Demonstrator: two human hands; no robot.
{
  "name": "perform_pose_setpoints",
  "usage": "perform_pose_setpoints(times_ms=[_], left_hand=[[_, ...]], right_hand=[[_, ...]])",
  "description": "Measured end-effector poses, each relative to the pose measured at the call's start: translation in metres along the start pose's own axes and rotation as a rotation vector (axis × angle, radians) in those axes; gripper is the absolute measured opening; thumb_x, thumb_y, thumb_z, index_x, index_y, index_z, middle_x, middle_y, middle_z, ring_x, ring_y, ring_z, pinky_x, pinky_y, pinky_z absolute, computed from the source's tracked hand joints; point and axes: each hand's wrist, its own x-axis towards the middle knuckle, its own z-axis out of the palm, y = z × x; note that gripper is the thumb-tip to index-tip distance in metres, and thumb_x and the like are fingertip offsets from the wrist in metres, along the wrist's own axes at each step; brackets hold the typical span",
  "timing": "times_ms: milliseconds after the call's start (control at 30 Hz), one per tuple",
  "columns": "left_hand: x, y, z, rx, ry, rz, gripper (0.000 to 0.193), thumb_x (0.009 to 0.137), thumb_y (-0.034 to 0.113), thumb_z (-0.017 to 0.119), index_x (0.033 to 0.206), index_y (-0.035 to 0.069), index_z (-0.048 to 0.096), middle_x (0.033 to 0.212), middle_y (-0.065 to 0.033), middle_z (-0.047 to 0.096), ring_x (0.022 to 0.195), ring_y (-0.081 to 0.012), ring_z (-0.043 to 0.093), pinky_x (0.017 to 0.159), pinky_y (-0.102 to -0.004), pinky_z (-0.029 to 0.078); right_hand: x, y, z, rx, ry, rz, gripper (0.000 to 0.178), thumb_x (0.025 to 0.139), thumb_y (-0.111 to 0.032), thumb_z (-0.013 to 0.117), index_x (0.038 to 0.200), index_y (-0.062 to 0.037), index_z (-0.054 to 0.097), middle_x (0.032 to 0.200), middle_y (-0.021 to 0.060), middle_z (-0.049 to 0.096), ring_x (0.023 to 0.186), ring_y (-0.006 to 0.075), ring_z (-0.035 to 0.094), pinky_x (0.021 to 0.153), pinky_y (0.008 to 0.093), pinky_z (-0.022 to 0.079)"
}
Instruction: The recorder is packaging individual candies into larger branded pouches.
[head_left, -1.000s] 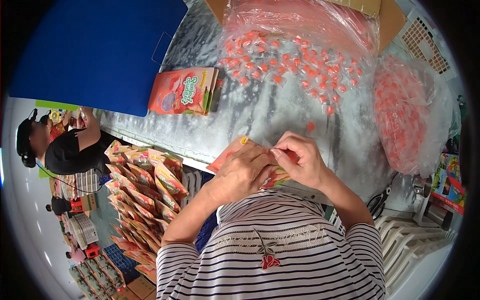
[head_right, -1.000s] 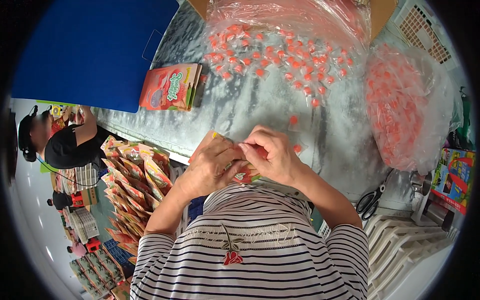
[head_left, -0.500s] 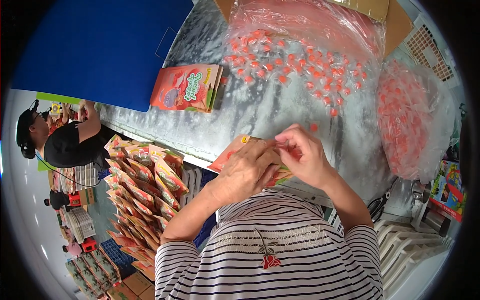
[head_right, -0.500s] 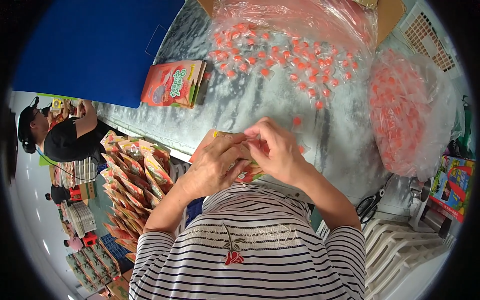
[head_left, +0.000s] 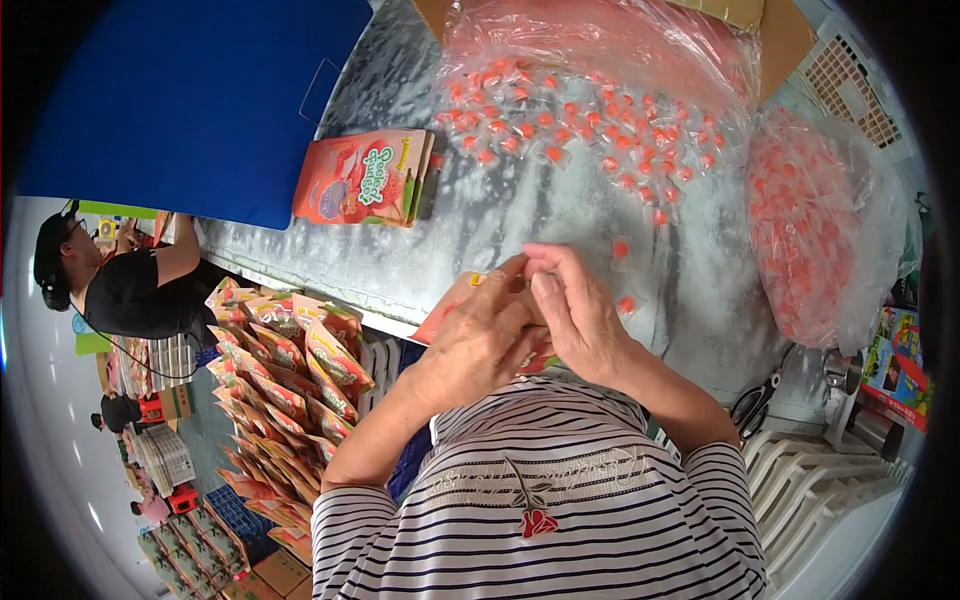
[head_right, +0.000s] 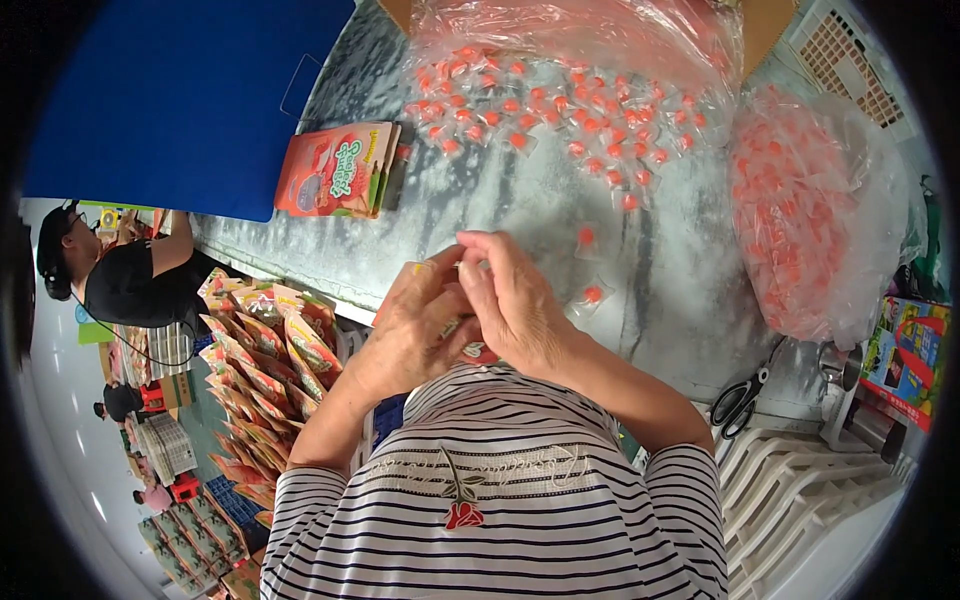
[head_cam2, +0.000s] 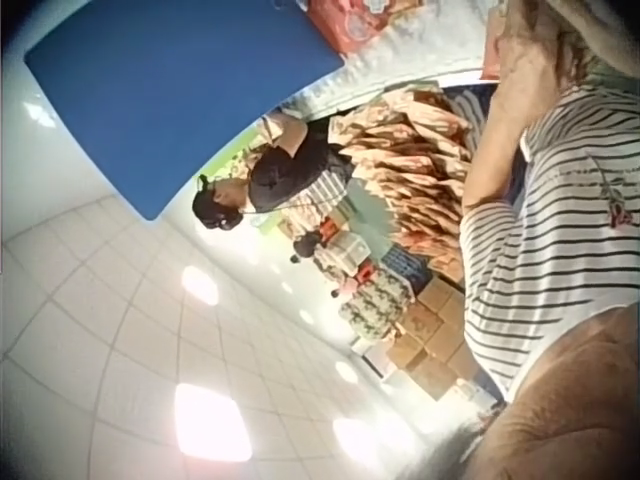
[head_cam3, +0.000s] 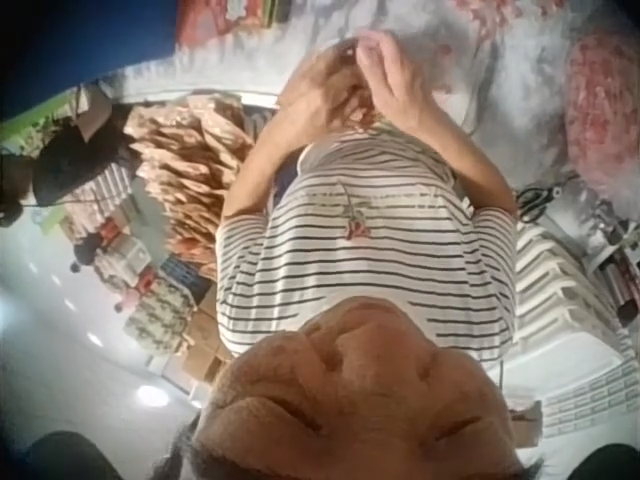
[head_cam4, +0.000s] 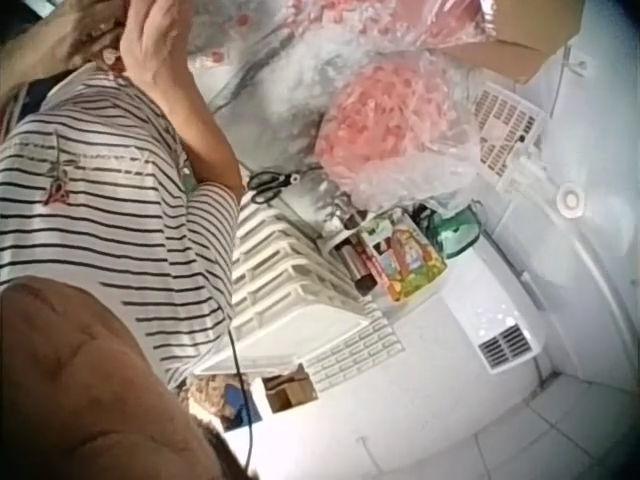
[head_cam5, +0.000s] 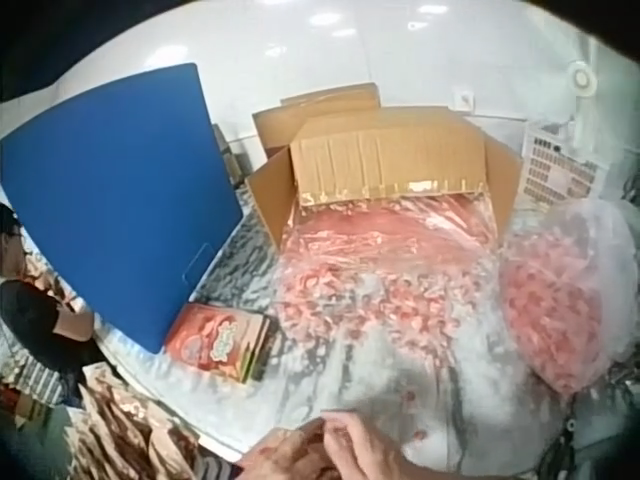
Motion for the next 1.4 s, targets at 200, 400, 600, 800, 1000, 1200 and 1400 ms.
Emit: perform_pose_setpoints(times_ms=[200, 400, 600, 800, 1000, 1200, 1400], left_hand=[[-0.006, -0.004, 0.004, -0.059, 0.084, -0.095, 0.018, 0.074, 0.006, 0.073, 0.091, 0.003, 0.067, 0.132, -0.0199, 0.049, 0.1, -0.0312, 0.059, 0.084, -0.0396, 0.048], [-0.006, -0.007, 0.002, -0.007, 0.072, -0.03, 0.015, 0.074, 0.005, 0.073, 0.087, 0.003, 0.067, 0.124, -0.0184, 0.056, 0.099, -0.0314, 0.059, 0.084, -0.04, 0.048], [-0.011, -0.006, -0.001, 0.004, 0.093, -0.062, 0.016, 0.074, 0.005, 0.073, 0.088, 0.002, 0.066, 0.118, -0.0172, 0.06, 0.099, -0.0319, 0.058, 0.085, -0.0399, 0.046], [-0.012, -0.004, -0.007, 0.058, 0.059, -0.002, 0.018, 0.077, 0.007, 0.071, 0.089, -0.002, 0.062, 0.121, -0.0184, 0.058, 0.098, -0.0338, 0.06, 0.081, -0.0408, 0.05], [-0.018, 0.0, -0.001, -0.031, 0.163, -0.08, 0.016, 0.077, 0.007, 0.073, 0.084, -0.002, 0.062, 0.108, -0.0154, 0.059, 0.088, -0.0309, 0.059, 0.076, -0.0362, 0.05], [-0.018, -0.012, 0.0, 0.04, 0.131, -0.021, 0.017, 0.076, 0.006, 0.073, 0.085, -0.002, 0.061, 0.101, -0.0144, 0.057, 0.087, -0.0305, 0.057, 0.071, -0.0372, 0.049], [-0.017, -0.011, 0.009, 0.032, 0.076, 0.025, 0.021, 0.076, 0.006, 0.071, 0.09, -0.001, 0.057, 0.107, -0.0187, 0.056, 0.091, -0.0358, 0.056, 0.075, -0.0414, 0.048]], right_hand=[[0.003, 0.021, -0.03, 0.417, -0.029, 0.223, 0.037, 0.104, -0.024, 0.035, 0.13, 0.0009, 0.044, 0.116, 0.0107, 0.059, 0.113, 0.0186, 0.052, 0.101, 0.0323, 0.037], [-0.028, 0.102, -0.059, -0.662, -0.127, -0.107, 0.047, 0.087, -0.02, 0.062, 0.127, 0.0004, 0.048, 0.129, 0.017, 0.051, 0.125, 0.0328, 0.042, 0.106, 0.0416, 0.033], [-0.039, 0.115, -0.055, -0.865, -0.119, -0.167, 0.049, 0.079, -0.014, 0.068, 0.124, -0.0013, 0.052, 0.116, 0.0128, 0.055, 0.111, 0.0299, 0.051, 0.086, 0.0369, 0.046], [-0.002, 0.114, -0.033, -0.329, 0.024, 0.003, 0.036, 0.083, -0.006, 0.068, 0.117, -0.0084, 0.059, 0.1, 0.0112, 0.054, 0.077, 0.0207, 0.061, 0.059, 0.0287, 0.05], [-0.008, 0.118, 0.014, -0.796, -0.296, -0.146, 0.027, 0.081, -0.002, 0.065, 0.106, -0.0095, 0.062, 0.098, 0.0083, 0.054, 0.075, 0.0228, 0.06, 0.061, 0.035, 0.051], [0.006, 0.077, -0.02, 0.231, 0.02, 0.372, 0.01, 0.09, -0.007, 0.061, 0.099, -0.0051, 0.063, 0.078, -0.0018, 0.057, 0.064, 0.0029, 0.051, 0.052, 0.0203, 0.041], [0.019, -0.009, -0.003, 0.383, -0.091, 0.112, 0.016, 0.093, -0.015, 0.06, 0.097, 0.0006, 0.057, 0.076, 0.0002, 0.06, 0.069, 0.0043, 0.053, 0.06, 0.022, 0.044]])
